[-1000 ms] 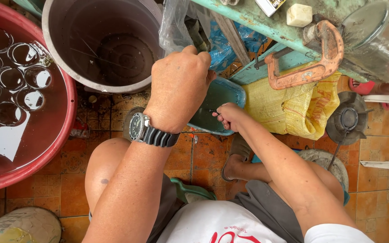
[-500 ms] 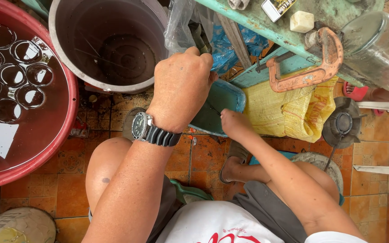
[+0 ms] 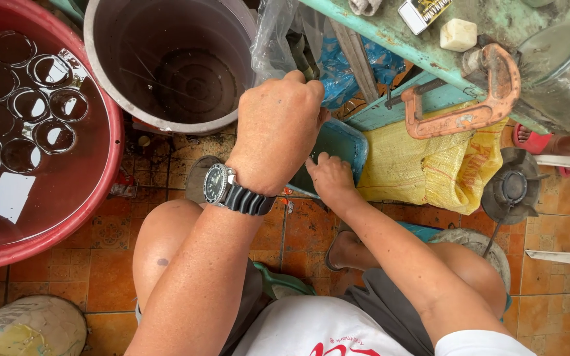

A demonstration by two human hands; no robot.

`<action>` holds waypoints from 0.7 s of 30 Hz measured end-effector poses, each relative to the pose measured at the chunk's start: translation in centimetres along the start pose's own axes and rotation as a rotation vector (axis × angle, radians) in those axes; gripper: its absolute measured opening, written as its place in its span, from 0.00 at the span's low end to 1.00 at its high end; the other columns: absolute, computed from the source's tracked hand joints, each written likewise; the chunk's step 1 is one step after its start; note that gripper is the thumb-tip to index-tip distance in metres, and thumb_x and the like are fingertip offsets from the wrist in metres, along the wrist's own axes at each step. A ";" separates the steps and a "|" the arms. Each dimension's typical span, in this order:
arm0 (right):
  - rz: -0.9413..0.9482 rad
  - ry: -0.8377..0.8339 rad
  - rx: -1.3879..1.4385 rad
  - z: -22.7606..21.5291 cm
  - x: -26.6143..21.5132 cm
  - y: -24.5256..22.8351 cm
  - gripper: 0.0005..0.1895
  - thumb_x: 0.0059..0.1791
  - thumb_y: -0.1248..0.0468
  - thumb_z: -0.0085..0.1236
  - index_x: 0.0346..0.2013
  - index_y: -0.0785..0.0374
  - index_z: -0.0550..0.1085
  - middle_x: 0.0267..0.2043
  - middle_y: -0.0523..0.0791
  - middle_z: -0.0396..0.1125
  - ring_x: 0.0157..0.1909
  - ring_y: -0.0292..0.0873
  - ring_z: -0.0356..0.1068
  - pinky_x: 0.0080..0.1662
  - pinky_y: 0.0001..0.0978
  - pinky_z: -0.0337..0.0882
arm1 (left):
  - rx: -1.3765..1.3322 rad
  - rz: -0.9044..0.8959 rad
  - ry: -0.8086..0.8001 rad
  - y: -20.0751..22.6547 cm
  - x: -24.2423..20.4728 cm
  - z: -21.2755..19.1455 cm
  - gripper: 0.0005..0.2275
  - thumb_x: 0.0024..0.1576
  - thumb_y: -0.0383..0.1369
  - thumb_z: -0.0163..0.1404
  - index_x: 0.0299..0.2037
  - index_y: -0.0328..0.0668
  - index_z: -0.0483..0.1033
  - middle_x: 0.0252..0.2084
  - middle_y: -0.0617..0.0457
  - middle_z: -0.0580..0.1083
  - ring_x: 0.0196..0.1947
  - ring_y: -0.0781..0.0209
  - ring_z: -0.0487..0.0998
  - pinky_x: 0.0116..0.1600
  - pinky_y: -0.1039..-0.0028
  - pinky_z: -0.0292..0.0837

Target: Cutting glass bottles using a heated wire and a water bath for thermal shock.

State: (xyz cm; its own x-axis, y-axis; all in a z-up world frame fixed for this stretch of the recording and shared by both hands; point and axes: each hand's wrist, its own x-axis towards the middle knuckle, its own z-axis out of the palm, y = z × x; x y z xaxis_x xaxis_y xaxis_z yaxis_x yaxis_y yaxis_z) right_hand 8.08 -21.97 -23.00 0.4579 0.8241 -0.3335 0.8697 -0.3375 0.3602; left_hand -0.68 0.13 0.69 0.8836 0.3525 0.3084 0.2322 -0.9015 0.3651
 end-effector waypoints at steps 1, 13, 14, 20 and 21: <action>-0.003 -0.001 0.002 0.8 0.0 0.1 0.23 0.47 0.69 0.56 0.56 0.48 0.72 0.34 0.47 0.62 0.29 0.49 0.66 0.27 0.41 0.70 | 0.001 -0.002 -0.002 0.0 0.0 -0.1 0.15 0.56 0.42 0.64 0.25 0.49 0.72 0.25 0.54 0.68 0.19 0.49 0.72 0.18 0.60 0.65; 0.005 -0.333 0.022 2.6 -0.1 3.3 0.13 0.47 0.66 0.58 0.45 0.47 0.77 0.40 0.46 0.65 0.37 0.50 0.71 0.30 0.41 0.72 | 0.002 -0.001 0.009 -0.2 0.1 0.0 0.14 0.54 0.42 0.64 0.26 0.48 0.73 0.26 0.53 0.69 0.21 0.46 0.74 0.19 0.57 0.65; 0.012 -0.386 0.065 2.6 -0.1 3.8 0.13 0.47 0.67 0.58 0.44 0.46 0.77 0.41 0.46 0.65 0.35 0.49 0.71 0.30 0.40 0.71 | 0.004 -0.001 0.008 -0.1 0.1 -0.1 0.13 0.54 0.42 0.64 0.26 0.48 0.74 0.27 0.52 0.70 0.22 0.45 0.75 0.20 0.56 0.66; 0.022 -0.451 0.232 4.6 -0.1 5.6 0.18 0.52 0.70 0.45 0.48 0.44 0.77 0.39 0.46 0.67 0.33 0.51 0.65 0.29 0.45 0.66 | 0.018 0.009 0.012 -0.1 0.0 0.2 0.14 0.54 0.42 0.64 0.26 0.49 0.73 0.26 0.53 0.69 0.22 0.45 0.74 0.19 0.57 0.65; 0.036 -0.518 0.240 4.5 0.0 5.8 0.22 0.55 0.70 0.41 0.55 0.42 0.75 0.43 0.45 0.68 0.38 0.51 0.66 0.32 0.46 0.68 | 0.020 0.009 0.004 0.0 0.1 0.2 0.14 0.54 0.43 0.64 0.26 0.49 0.73 0.26 0.53 0.69 0.21 0.45 0.74 0.19 0.57 0.66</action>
State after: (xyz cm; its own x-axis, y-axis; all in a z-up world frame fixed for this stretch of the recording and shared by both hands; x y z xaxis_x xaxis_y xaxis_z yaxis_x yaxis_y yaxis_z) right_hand 13.97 -25.96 -24.83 0.4660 0.4997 -0.7301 0.8416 -0.5051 0.1915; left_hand -0.53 0.15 0.52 0.8838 0.3458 0.3152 0.2329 -0.9094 0.3446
